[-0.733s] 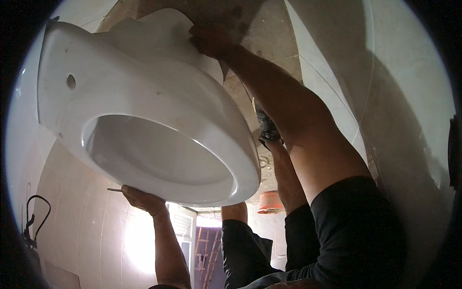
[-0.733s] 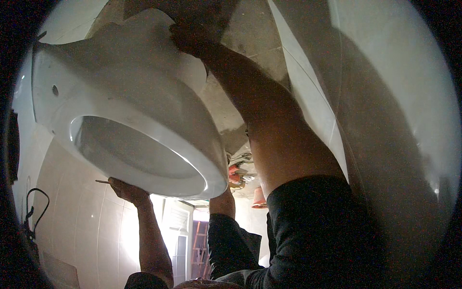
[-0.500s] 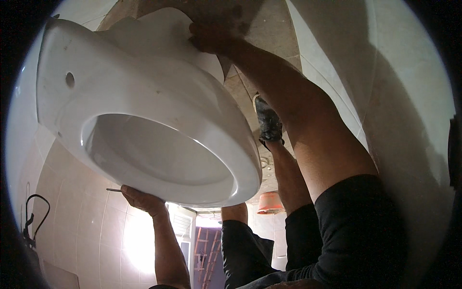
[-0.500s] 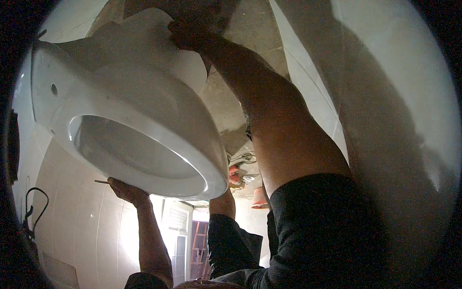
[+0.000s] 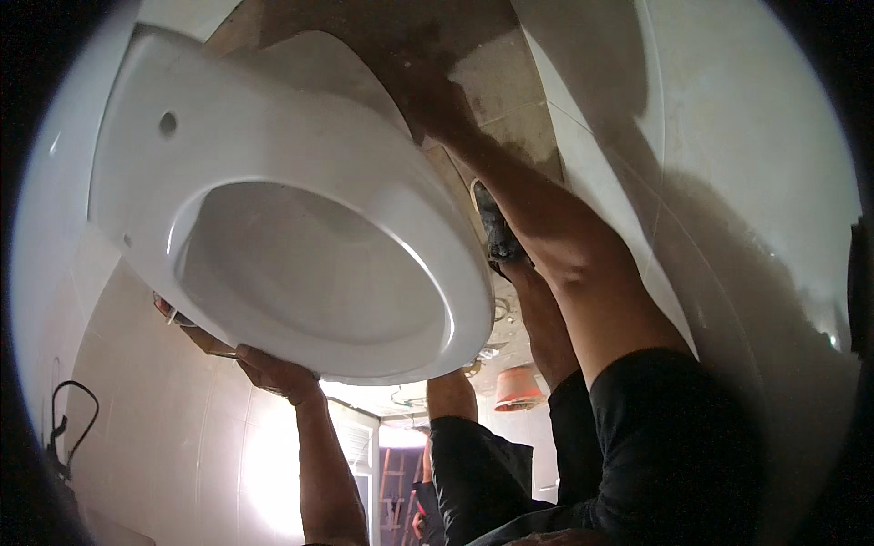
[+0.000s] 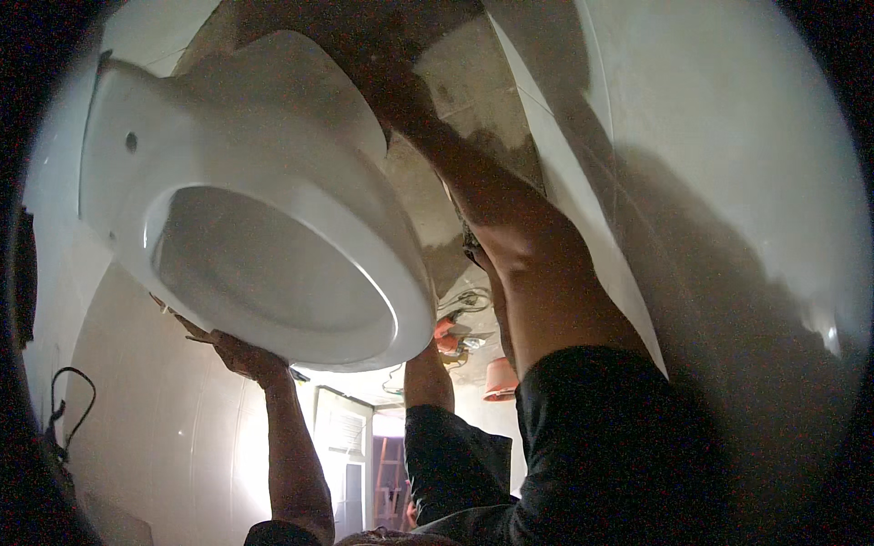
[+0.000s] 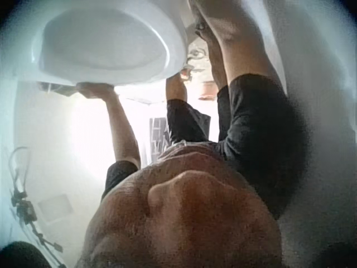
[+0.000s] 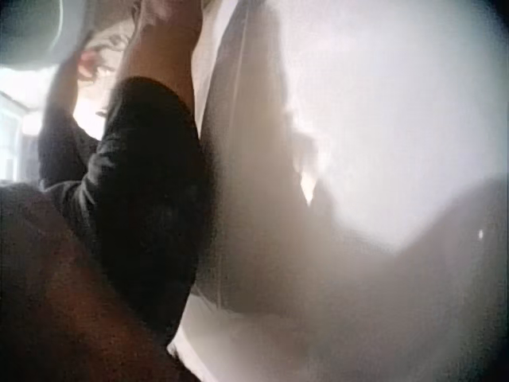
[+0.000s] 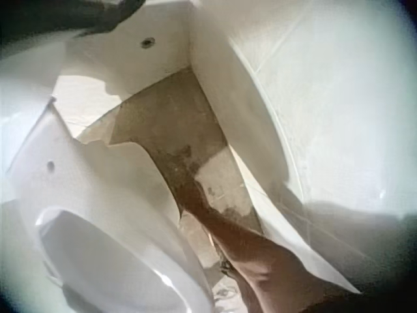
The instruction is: The person places a toilet tank onto the bowl and secures it before wrapping thread seal tape around a plumbing valve.
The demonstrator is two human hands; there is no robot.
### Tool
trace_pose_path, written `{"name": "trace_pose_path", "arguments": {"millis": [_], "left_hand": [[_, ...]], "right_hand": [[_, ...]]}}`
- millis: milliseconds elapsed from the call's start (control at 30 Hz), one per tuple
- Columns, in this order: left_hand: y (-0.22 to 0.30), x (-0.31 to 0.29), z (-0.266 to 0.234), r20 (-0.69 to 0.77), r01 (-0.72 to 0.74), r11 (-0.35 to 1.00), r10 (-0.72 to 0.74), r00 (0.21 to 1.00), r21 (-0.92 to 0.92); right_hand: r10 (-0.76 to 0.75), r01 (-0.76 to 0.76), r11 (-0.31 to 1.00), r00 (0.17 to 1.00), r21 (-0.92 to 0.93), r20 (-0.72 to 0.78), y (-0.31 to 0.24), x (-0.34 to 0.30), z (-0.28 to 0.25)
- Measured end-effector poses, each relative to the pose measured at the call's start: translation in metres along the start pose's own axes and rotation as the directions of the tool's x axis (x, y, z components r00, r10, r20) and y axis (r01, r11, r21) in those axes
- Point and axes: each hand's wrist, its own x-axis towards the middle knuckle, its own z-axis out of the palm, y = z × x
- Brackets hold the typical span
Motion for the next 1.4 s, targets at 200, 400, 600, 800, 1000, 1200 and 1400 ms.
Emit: {"name": "trace_pose_path", "arguments": {"millis": [200, 400, 600, 800, 1000, 1200, 1400], "left_hand": [[-0.036, 0.009, 0.009, 0.02, 0.006, 0.992, -0.003, 1.0, -0.129], [-0.012, 0.004, -0.002, 0.072, 0.171, 0.861, -0.156, 0.985, -0.479], [-0.007, 0.007, -0.003, 0.162, 0.154, 0.9, -0.094, 0.982, -0.407], [-0.048, -0.007, -0.048, 0.214, 0.254, 0.862, -0.174, 0.961, -0.439], [-0.112, -0.121, -0.131, 0.748, 0.798, 0.4, -0.319, 0.582, -0.451], [-0.152, -0.203, -0.194, 0.773, 0.794, 0.008, -0.222, 0.594, -0.608], [-0.202, -0.215, -0.288, 0.698, 0.342, 0.811, 0.109, 0.708, -0.474]], "right_hand": [[0.474, -0.55, 0.731, 0.835, 0.404, 0.279, 0.019, -0.142, -0.067], [0.502, -0.573, 0.744, 0.819, 0.344, 0.279, -0.008, -0.212, -0.147], [0.631, -0.721, 0.571, 0.692, 0.393, 0.351, -0.087, -0.241, -0.22], [0.545, -0.592, 0.805, 0.764, 0.04, 0.345, -0.203, -0.287, -0.269], [0.212, -0.361, 0.93, 0.693, 0.077, 0.69, -0.341, -0.345, -0.22], [-0.119, -0.078, 0.978, 0.563, 0.195, 0.818, -0.481, -0.403, -0.159], [0.006, 0.099, 0.994, 0.441, -0.055, 0.898, -0.55, -0.383, -0.194]]}}
